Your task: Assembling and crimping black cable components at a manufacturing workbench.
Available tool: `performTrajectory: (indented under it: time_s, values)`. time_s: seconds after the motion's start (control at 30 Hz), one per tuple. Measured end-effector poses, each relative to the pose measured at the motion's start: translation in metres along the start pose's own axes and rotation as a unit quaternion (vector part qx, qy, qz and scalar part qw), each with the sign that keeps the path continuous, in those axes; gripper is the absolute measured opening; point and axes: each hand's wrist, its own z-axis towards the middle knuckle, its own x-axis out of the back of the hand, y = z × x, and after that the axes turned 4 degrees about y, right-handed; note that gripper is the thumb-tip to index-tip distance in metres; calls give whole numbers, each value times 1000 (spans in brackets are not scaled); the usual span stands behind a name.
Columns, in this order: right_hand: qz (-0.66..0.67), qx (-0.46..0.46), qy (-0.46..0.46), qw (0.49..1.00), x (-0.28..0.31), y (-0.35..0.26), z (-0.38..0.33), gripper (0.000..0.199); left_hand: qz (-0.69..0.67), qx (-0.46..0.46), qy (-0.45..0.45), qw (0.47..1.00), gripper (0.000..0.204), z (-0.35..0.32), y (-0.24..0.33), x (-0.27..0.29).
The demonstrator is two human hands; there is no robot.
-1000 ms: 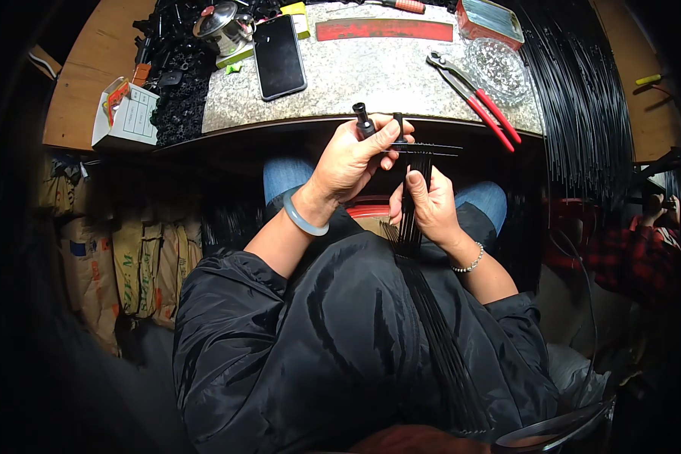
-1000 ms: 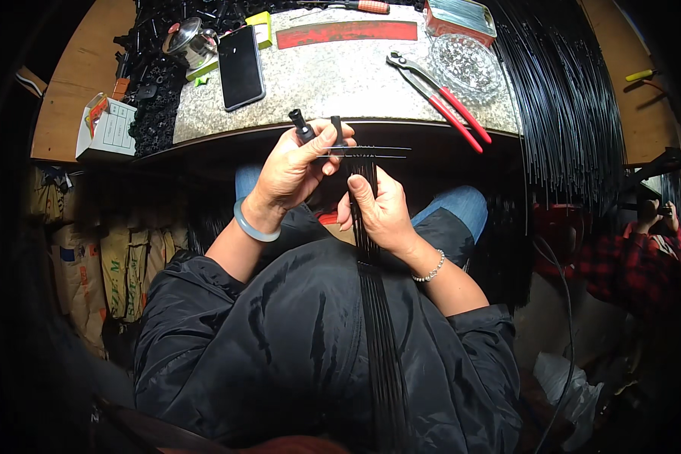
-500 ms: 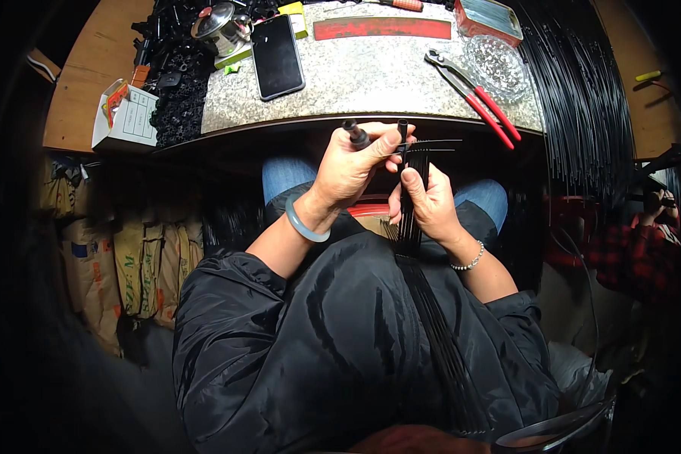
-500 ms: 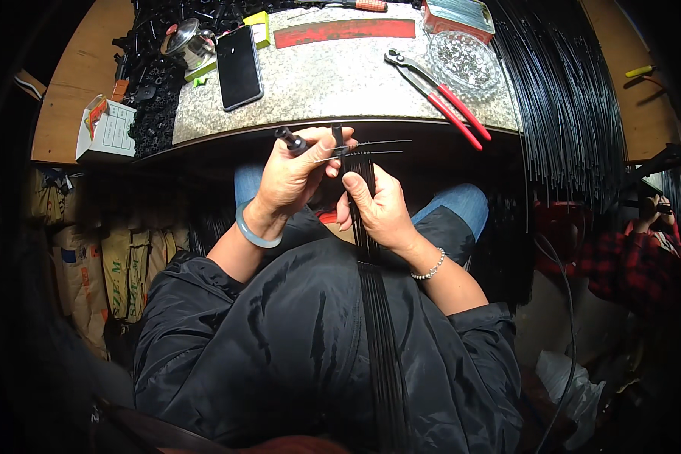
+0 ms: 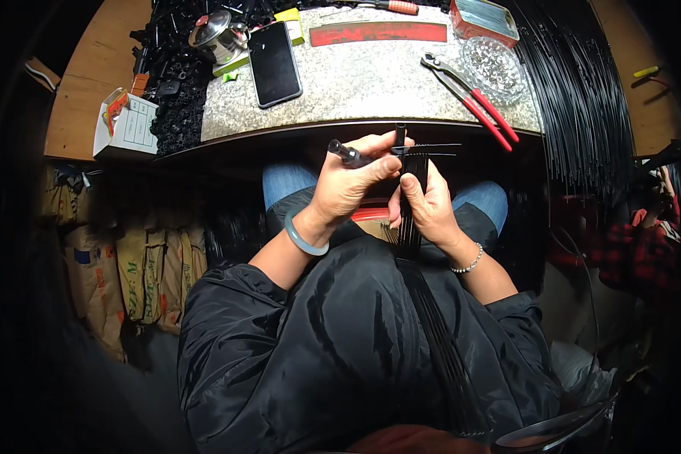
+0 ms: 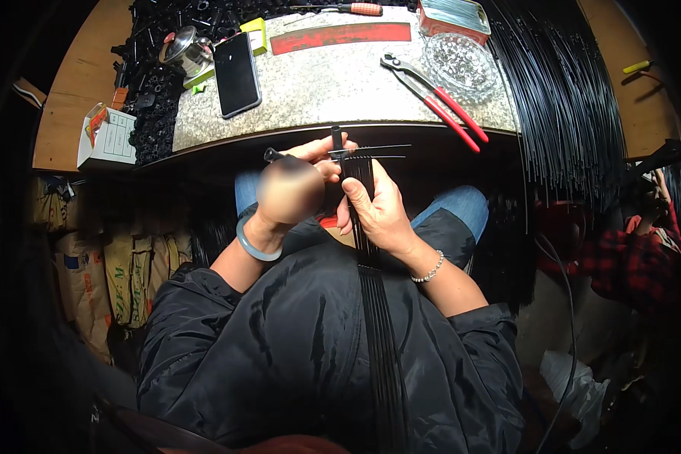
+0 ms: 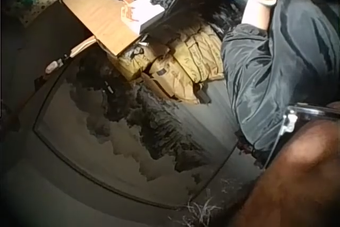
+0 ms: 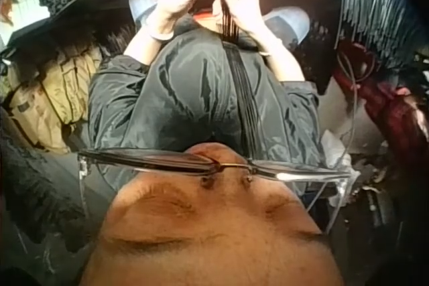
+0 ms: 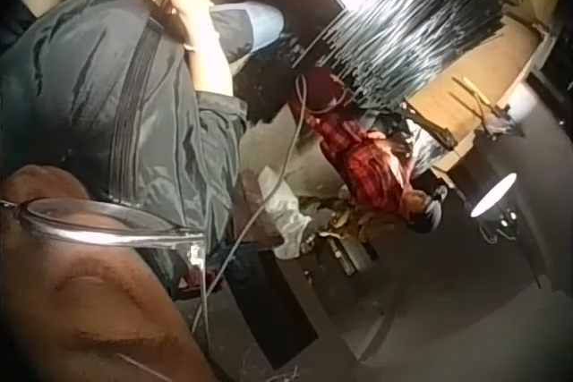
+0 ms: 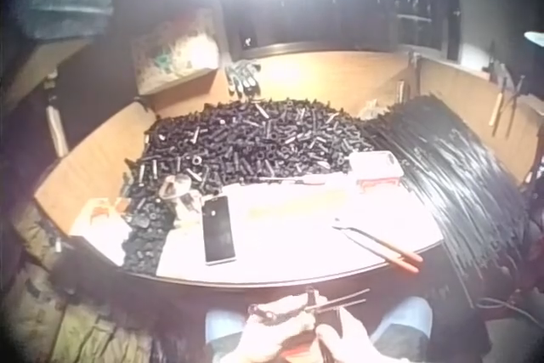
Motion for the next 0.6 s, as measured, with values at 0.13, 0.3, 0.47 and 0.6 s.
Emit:
performTrajectory:
  time_s: [0.13,0.3,0.47,0.6]
  values:
    - [-14,23,10,1000,0,4,-2,43,63,-17,44,997,30,0,0,-5]
    - [-32,20,7,999,2,4,-1,46,27,7,37,999,32,3,-4,-2]
    - [-31,-17,-18,999,5,2,1,50,-53,48,-10,997,32,5,-10,3]
    - [-41,-23,-16,999,4,2,0,51,-87,67,-21,994,33,9,-12,4]
